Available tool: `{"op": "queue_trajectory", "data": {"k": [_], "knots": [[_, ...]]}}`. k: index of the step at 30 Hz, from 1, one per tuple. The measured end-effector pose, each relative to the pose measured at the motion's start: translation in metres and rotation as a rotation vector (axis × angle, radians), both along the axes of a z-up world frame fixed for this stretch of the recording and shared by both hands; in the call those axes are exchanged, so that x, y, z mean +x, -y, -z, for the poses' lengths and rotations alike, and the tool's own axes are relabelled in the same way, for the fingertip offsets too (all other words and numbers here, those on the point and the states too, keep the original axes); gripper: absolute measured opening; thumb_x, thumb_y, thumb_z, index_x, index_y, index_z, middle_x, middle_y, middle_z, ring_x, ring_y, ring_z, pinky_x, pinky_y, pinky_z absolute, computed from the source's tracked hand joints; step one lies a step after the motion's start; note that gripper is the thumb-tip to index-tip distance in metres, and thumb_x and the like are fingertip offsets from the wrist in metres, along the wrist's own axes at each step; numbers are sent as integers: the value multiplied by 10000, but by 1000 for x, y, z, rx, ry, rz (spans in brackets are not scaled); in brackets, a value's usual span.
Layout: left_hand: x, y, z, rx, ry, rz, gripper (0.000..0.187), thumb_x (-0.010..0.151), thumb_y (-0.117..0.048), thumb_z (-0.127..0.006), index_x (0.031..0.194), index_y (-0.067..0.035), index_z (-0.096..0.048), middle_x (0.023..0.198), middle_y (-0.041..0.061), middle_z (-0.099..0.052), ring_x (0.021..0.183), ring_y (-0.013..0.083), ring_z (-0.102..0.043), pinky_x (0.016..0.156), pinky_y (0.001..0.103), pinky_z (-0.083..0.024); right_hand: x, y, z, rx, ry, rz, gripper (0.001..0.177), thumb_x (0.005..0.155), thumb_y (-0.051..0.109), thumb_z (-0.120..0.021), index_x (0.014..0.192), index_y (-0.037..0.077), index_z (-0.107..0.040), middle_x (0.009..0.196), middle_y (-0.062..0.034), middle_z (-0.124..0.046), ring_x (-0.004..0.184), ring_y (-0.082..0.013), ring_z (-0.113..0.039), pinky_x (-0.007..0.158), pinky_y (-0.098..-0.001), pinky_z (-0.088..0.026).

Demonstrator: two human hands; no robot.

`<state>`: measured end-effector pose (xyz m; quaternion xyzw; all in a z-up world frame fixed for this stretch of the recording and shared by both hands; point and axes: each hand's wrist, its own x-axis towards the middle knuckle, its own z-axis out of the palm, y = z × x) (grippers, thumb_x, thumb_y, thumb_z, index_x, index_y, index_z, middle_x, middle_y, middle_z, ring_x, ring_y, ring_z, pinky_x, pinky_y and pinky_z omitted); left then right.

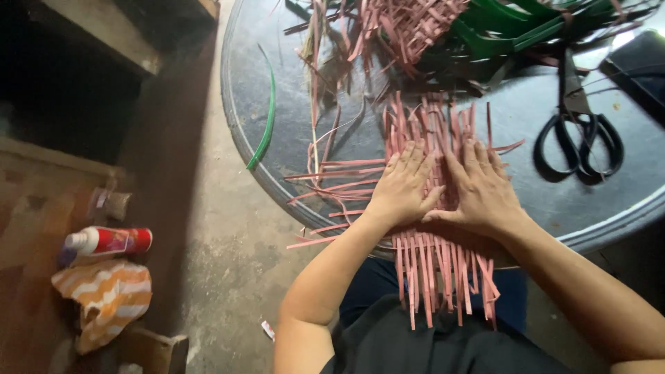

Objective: Weaving a mat using pink plastic strips on a circular table.

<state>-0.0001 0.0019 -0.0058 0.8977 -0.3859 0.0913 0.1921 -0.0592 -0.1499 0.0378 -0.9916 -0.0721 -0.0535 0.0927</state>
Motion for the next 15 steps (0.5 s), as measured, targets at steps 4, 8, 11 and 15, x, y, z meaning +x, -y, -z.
{"op": "queue_trajectory", "data": {"k": [4, 8, 11, 15], "knots": [[-1, 1, 4, -30, 55, -32, 614, 743, -469, -452, 1225, -89, -413, 1332, 159, -341, 1256, 293, -325, 1004, 427, -272, 1, -3, -6, -31, 62, -36, 1192, 374, 768, -535, 1323, 78, -325, 1257, -280, -376, 1193, -414, -344, 1002, -472, -217], [-1, 0, -13, -27, -85, -4, 598, 775, -452, -434, 1265, -119, -357, 1336, 164, -335, 1273, 306, -290, 1034, 444, -235, 2, -1, -14, -10, 62, -60, 1048, 453, 743, -508, 1265, 94, -378, 1299, -253, -320, 1221, -377, -297, 1018, -438, -184], [14, -9, -47, -252, -4, 98, 289, 789, -189, -414, 1041, -58, -465, 1028, 158, -456, 958, 277, -415, 823, 379, -359, 5, 9, -2, 66, -14, -64, 977, 536, 720, -456, 1303, 137, -295, 1374, -217, -217, 1263, -349, -203, 1005, -480, -122], [68, -45, -82, -429, 378, -173, 227, 766, -20, -398, 622, -27, -574, 570, 141, -535, 534, 283, -503, 534, 394, -376, 4, 14, -2, 91, 91, -40, 871, 635, 696, -371, 1285, 117, -393, 1325, -185, -363, 1190, -361, -336, 963, -524, -192]]}}
